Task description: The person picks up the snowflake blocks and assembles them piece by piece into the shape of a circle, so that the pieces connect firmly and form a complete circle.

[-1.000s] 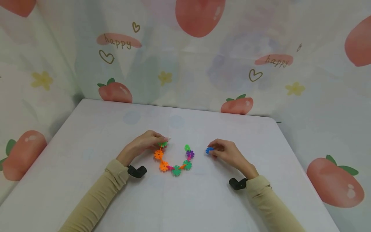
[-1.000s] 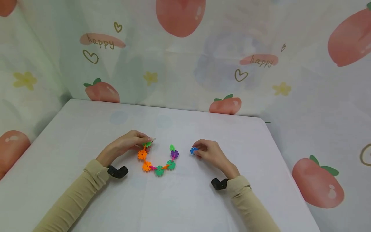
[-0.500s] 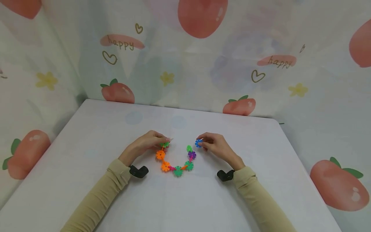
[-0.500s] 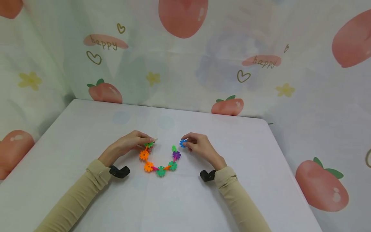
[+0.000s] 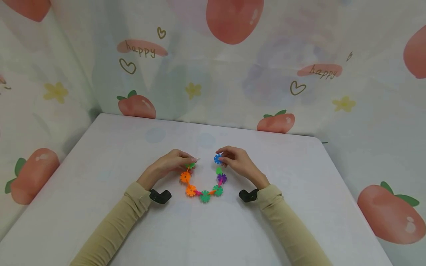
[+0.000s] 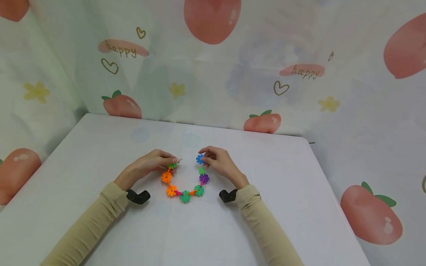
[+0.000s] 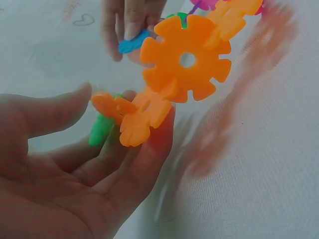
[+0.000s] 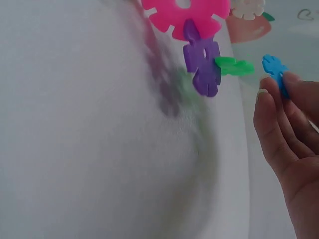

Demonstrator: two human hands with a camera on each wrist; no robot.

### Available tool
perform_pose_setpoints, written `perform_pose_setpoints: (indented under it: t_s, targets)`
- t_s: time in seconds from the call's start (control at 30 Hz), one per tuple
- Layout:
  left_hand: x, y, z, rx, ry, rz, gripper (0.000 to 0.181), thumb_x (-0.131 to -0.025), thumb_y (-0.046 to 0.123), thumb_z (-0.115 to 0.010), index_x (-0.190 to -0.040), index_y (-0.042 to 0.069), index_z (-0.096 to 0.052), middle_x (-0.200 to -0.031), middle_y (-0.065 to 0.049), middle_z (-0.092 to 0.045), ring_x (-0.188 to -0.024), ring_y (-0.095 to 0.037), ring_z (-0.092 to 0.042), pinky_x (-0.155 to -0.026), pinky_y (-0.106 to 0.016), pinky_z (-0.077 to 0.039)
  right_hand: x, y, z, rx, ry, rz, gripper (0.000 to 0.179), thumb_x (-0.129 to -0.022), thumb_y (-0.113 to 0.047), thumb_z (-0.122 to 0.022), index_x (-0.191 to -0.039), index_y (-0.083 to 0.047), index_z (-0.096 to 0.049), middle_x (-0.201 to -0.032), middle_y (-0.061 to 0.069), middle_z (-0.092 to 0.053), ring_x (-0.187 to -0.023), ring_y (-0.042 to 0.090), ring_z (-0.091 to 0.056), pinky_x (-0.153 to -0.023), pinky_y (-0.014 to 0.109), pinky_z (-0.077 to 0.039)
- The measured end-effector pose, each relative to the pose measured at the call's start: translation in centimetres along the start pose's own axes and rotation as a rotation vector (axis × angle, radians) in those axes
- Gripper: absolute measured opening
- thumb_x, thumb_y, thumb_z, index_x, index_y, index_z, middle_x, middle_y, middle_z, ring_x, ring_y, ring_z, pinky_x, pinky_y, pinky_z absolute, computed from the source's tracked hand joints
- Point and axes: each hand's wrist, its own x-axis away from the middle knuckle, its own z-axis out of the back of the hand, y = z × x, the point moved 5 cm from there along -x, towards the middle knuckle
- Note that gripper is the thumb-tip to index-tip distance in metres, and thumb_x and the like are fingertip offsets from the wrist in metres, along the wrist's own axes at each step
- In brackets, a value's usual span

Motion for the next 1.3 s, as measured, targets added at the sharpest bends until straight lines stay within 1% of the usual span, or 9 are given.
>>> perform_pose_setpoints:
  t_s: [0.13, 0.27, 0.53, 0.63, 0.77, 0.87, 0.97, 1.1, 1.3]
  targets:
    - [0.1, 0.2, 0.0, -0.001, -0.003, 0.0, 0.053, -0.099, 0.04, -0.067, -0.134, 0.0, -0.065, -0.119, -0.011, -0.072, -0.106, -0.024, -0.063, -0.102, -0.041, -0.052, -0.8, -0.6, -0.7, -0.056, 0.0, 0.004, 0.02, -0.097, -0.006, -0.071, -0.115, 0.002, -0.069, -0.093, 0.015, -0.075, -0.071, 0.019, -0.07, -0.075, 0.04, -0.061]
    - [0.0, 0.3, -0.1, 0.0, -0.005, 0.0, 0.052, -0.1, 0.04, -0.066, -0.134, 0.0, -0.066, -0.118, -0.01, -0.073, -0.105, -0.022, -0.063, -0.103, -0.041, -0.052, -1.4, -1.1, -1.5, -0.088, -0.015, 0.017, 0.018, -0.099, -0.006, -0.068, -0.115, 0.002, -0.07, -0.095, 0.016, -0.076, -0.07, 0.019, -0.069, -0.075, 0.043, -0.062]
    - [0.0, 0.3, -0.1, 0.024, -0.008, -0.019, 0.048, -0.1, 0.037, -0.067, -0.131, -0.001, -0.067, -0.115, -0.011, -0.073, -0.101, -0.021, -0.063, -0.1, -0.038, -0.053, -2.3, -1.6, -2.7, -0.117, -0.04, -0.003, 0.017, -0.1, -0.007, -0.066, -0.114, -0.001, -0.072, -0.096, 0.014, -0.076, -0.07, 0.018, -0.066, -0.071, 0.04, -0.06]
    - [0.0, 0.2, 0.0, 0.026, 0.004, -0.021, 0.048, -0.1, 0.036, -0.068, -0.13, -0.001, -0.068, -0.114, -0.01, -0.073, -0.1, -0.02, -0.064, -0.099, -0.037, -0.054, -2.6, -1.7, -2.8, -0.12, -0.039, -0.012, 0.017, -0.1, -0.007, -0.066, -0.114, -0.001, -0.073, -0.095, 0.013, -0.076, -0.07, 0.018, -0.065, -0.07, 0.036, -0.058]
    - [-0.1, 0.2, 0.1, 0.029, 0.018, -0.03, 0.042, -0.102, 0.032, -0.066, -0.127, -0.002, -0.07, -0.103, -0.01, -0.075, -0.093, -0.019, -0.065, -0.094, -0.035, -0.055, -2.8, -1.8, -2.8, -0.121, -0.049, -0.017, 0.017, -0.101, -0.008, -0.066, -0.113, -0.001, -0.075, -0.094, 0.013, -0.076, -0.07, 0.019, -0.064, -0.07, 0.035, -0.057]
    - [0.1, 0.4, 0.0, 0.04, 0.015, -0.039, 0.038, -0.103, 0.028, -0.065, -0.122, -0.004, -0.071, -0.093, -0.009, -0.075, -0.083, -0.017, -0.066, -0.087, -0.031, -0.055, -2.7, -2.2, -2.6, -0.119, -0.075, -0.019, 0.018, -0.101, -0.009, -0.066, -0.113, 0.0, -0.076, -0.094, 0.017, -0.076, -0.071, 0.025, -0.063, -0.071, 0.041, -0.056]
    - [0.2, 0.4, -0.2, 0.065, 0.013, -0.038, 0.035, -0.103, 0.025, -0.065, -0.119, -0.006, -0.071, -0.087, -0.008, -0.073, -0.076, -0.017, -0.066, -0.083, -0.028, -0.056, -2.6, -2.1, -2.6, -0.115, -0.09, -0.016, 0.019, -0.101, -0.01, -0.067, -0.114, -0.001, -0.076, -0.093, 0.016, -0.076, -0.072, 0.025, -0.062, -0.071, 0.043, -0.056]
    - [0.2, 0.5, -0.4, 0.099, 0.016, -0.037, 0.035, -0.103, 0.023, -0.065, -0.118, -0.008, -0.07, -0.086, -0.008, -0.071, -0.074, -0.017, -0.065, -0.08, -0.027, -0.057, -2.7, -1.6, -2.7, -0.113, -0.083, -0.012, 0.019, -0.101, -0.012, -0.066, -0.115, -0.003, -0.076, -0.092, 0.013, -0.075, -0.071, 0.02, -0.06, -0.07, 0.04, -0.055]
    - [0.1, 0.5, -0.4, 0.118, 0.028, -0.049, 0.035, -0.102, 0.022, -0.065, -0.117, -0.009, -0.069, -0.086, -0.009, -0.072, -0.074, -0.017, -0.065, -0.079, -0.028, -0.058, -2.8, -1.6, -3.0, -0.128, -0.084, -0.013, 0.018, -0.101, -0.011, -0.066, -0.113, -0.004, -0.077, -0.085, 0.01, -0.073, -0.067, 0.019, -0.058, -0.066, 0.035, -0.053]
